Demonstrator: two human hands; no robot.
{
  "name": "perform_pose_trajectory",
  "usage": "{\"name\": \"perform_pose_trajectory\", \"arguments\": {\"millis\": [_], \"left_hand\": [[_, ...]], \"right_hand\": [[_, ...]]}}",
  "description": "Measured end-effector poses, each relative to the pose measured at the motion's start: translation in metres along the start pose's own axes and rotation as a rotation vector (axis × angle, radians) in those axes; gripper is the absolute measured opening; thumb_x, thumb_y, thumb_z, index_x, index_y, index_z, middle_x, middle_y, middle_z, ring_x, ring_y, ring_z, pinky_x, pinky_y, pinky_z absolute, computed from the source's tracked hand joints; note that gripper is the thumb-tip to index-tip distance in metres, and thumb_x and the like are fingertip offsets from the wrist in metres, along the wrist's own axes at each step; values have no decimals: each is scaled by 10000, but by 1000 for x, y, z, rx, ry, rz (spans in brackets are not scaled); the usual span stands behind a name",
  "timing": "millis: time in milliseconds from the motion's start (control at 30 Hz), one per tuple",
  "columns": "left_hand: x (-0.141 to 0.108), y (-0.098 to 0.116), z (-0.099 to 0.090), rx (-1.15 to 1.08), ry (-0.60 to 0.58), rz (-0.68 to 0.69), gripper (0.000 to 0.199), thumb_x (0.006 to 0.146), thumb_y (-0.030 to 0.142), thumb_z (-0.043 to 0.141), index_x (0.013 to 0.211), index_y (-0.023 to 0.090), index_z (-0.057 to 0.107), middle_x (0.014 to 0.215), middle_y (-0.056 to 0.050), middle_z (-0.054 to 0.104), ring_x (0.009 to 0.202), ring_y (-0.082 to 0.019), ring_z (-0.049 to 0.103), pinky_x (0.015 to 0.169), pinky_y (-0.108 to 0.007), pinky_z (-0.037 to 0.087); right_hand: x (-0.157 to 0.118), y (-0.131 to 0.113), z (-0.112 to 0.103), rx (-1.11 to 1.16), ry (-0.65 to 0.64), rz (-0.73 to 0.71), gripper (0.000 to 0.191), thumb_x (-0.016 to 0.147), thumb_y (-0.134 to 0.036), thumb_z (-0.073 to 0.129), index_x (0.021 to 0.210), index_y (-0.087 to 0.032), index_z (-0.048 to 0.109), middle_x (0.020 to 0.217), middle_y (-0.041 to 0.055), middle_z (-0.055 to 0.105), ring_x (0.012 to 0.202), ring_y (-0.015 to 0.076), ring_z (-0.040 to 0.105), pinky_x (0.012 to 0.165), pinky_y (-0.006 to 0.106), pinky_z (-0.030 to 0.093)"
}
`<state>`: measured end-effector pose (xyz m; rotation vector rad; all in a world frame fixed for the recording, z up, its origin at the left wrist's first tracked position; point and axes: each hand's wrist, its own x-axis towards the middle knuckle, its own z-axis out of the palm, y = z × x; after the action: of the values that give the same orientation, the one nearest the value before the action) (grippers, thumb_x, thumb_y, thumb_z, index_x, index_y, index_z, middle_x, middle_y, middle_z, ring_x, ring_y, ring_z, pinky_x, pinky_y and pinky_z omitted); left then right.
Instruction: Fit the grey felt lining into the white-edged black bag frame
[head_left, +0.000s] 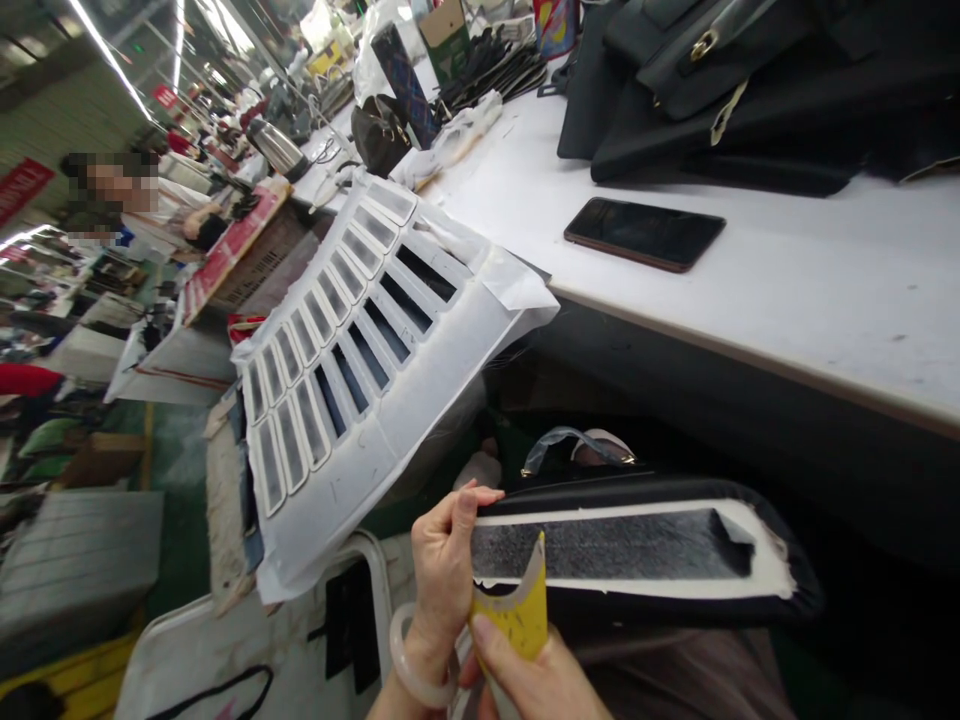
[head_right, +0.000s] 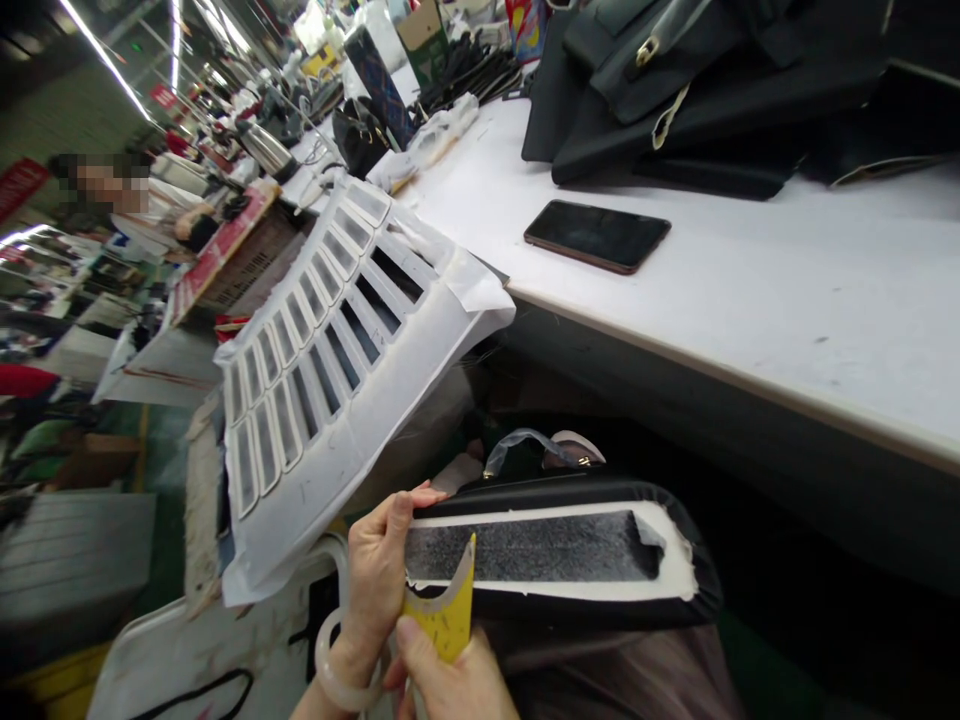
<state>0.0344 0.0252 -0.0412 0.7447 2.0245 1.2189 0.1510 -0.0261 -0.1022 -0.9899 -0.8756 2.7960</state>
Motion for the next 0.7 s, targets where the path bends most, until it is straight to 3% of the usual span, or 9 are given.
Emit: {"name": "perform_pose_trajectory", "arguments": {"millis": [167, 367, 600, 700], "left_hand": [[-1, 0, 0, 41, 30, -28, 427, 855, 593, 590, 762, 217, 767, 840, -46, 770, 970, -235, 673, 963, -311, 445], [-3, 5, 3, 99, 22, -44, 429, 867, 577, 583, 775, 188, 740, 763, -34, 727, 762, -181, 651, 680, -230, 484], [-5, 4, 2, 90, -17, -39, 411, 871, 562, 592, 746, 178, 664, 704, -3, 665, 670, -148, 590, 611, -219, 458], [-6, 1, 0, 92, -23, -32, 406, 878, 552, 590, 749, 173, 656, 721, -8, 674, 646, -140, 570, 590, -219, 442]], "right_hand": [[6, 10, 5, -4, 61, -32, 770, 683, -902, 464, 689, -162, 678, 459, 2, 510, 430, 117, 493, 475, 238, 402], [5, 12, 5, -4, 56, -28, 788, 692, -908, 431, 735, -158, 671, 404, -25, 468, 367, 100, 444, 441, 228, 381], [-3, -6, 3, -8, 38, -61, 752, 740, -851, 449, 737, -129, 660, 390, -20, 491, 342, 85, 421, 513, 241, 444], [-9, -21, 2, 2, 16, -38, 737, 762, -816, 463, 786, -105, 656, 383, -23, 484, 321, 83, 398, 477, 235, 431]]}}
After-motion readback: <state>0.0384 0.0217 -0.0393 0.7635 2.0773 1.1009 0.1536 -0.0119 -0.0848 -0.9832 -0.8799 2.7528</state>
